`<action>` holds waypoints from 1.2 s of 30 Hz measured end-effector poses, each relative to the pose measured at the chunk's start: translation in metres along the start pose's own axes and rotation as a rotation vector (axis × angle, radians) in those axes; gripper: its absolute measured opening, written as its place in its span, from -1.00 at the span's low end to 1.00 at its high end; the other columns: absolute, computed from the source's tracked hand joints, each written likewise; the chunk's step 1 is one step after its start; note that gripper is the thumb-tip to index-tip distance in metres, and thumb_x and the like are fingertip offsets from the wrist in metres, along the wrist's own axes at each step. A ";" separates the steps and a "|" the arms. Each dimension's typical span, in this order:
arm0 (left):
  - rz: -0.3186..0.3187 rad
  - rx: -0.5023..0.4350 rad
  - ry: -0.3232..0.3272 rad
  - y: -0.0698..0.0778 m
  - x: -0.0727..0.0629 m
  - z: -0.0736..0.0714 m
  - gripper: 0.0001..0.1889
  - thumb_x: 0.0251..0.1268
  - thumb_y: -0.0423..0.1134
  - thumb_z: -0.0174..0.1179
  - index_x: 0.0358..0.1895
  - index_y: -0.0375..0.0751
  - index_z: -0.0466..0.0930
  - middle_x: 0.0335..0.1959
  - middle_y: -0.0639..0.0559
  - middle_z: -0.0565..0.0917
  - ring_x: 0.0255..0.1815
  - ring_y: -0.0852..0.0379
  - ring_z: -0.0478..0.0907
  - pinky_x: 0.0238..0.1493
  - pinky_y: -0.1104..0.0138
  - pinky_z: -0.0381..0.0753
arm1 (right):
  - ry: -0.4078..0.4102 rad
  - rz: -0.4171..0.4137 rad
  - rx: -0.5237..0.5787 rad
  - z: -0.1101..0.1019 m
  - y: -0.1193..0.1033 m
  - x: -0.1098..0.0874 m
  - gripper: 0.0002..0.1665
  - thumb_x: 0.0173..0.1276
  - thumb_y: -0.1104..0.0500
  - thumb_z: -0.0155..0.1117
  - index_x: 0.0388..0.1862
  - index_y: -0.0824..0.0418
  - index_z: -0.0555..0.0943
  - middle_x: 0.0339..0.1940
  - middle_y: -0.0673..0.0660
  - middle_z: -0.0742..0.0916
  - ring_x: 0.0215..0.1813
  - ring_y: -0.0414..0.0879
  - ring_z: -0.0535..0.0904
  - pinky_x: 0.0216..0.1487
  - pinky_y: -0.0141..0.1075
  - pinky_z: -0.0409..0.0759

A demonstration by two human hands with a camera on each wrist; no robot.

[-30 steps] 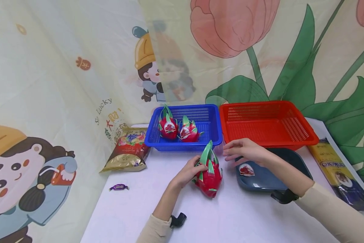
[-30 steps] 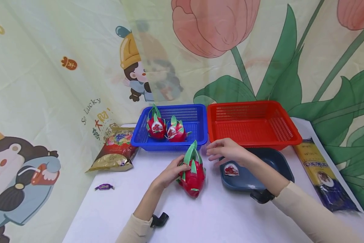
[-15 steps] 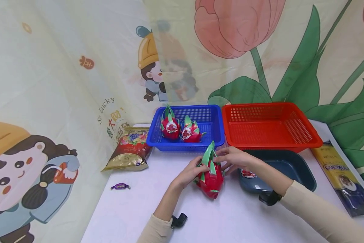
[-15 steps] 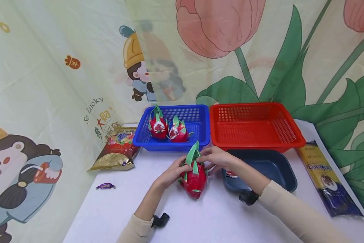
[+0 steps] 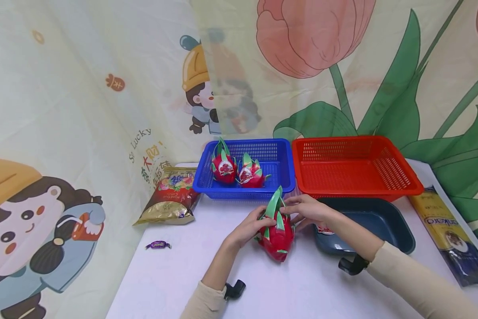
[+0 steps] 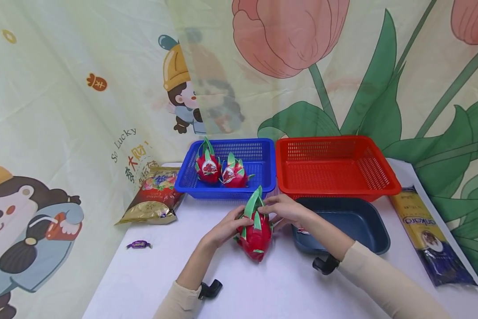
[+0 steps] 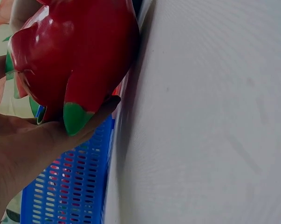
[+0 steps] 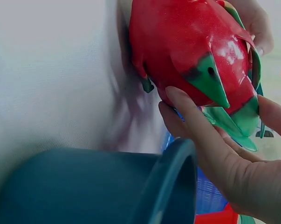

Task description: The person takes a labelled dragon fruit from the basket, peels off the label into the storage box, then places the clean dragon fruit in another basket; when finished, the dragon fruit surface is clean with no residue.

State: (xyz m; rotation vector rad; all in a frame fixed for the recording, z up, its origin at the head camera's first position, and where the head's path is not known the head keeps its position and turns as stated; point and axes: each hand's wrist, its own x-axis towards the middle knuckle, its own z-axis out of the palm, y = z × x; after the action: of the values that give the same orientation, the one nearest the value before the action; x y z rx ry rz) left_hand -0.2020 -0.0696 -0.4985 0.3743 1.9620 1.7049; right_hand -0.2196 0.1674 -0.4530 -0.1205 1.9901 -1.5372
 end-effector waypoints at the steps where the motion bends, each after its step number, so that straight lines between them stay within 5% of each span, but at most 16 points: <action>1: 0.001 -0.005 -0.008 0.000 0.000 -0.001 -0.37 0.39 0.00 0.22 0.44 -0.18 0.38 0.26 -0.08 0.58 0.26 -0.02 0.54 0.33 -0.05 0.60 | 0.000 -0.002 0.000 0.000 0.000 -0.001 -0.14 0.49 0.04 0.34 0.55 0.48 0.25 0.19 0.39 0.68 0.05 0.30 0.75 -0.05 0.11 0.80; 13: 0.098 -0.169 -0.106 0.004 0.001 -0.008 -0.40 0.50 -0.04 0.08 0.50 -0.21 0.30 0.31 -0.15 0.53 0.29 -0.02 0.54 0.30 0.06 0.65 | 0.024 -0.084 -0.028 -0.017 -0.009 -0.025 -0.20 0.49 0.01 0.35 0.51 0.43 0.35 0.13 0.36 0.73 0.00 0.22 0.78 -0.05 0.07 0.81; 23: 0.048 -0.313 -0.047 0.006 0.014 -0.003 -0.48 0.59 -0.03 -0.03 0.41 -0.29 0.35 0.18 -0.06 0.63 0.13 0.03 0.65 0.23 0.15 0.69 | 0.017 -0.100 -0.036 -0.046 -0.030 -0.049 -0.15 0.54 0.02 0.28 0.56 0.48 0.23 0.07 0.31 0.76 -0.01 0.19 0.79 -0.02 0.08 0.80; 29: 0.065 -0.373 -0.036 0.008 0.024 0.004 -0.57 0.60 -0.11 0.00 0.34 -0.30 0.40 0.16 -0.11 0.64 0.11 0.01 0.66 0.32 -0.07 0.62 | 0.042 -0.110 -0.031 -0.069 -0.046 -0.059 -0.15 0.56 0.02 0.24 0.58 0.47 0.19 0.03 0.23 0.77 -0.05 0.17 0.80 -0.02 0.06 0.80; 36: 0.066 -0.509 -0.014 0.013 0.039 0.021 -0.65 0.60 -0.21 0.03 0.25 -0.35 0.55 0.16 -0.17 0.71 0.31 -0.33 0.58 0.35 -0.24 0.50 | 0.100 -0.120 -0.024 -0.099 -0.065 -0.063 -0.16 0.58 0.01 0.23 0.59 0.44 0.18 0.01 0.14 0.75 -0.07 0.13 0.81 0.00 0.06 0.79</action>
State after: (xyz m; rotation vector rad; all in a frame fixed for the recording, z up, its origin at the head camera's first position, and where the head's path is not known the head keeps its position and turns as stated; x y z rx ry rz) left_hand -0.2247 -0.0296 -0.4947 0.2623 1.4429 2.1510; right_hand -0.2387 0.2564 -0.3550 -0.1788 2.1136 -1.6236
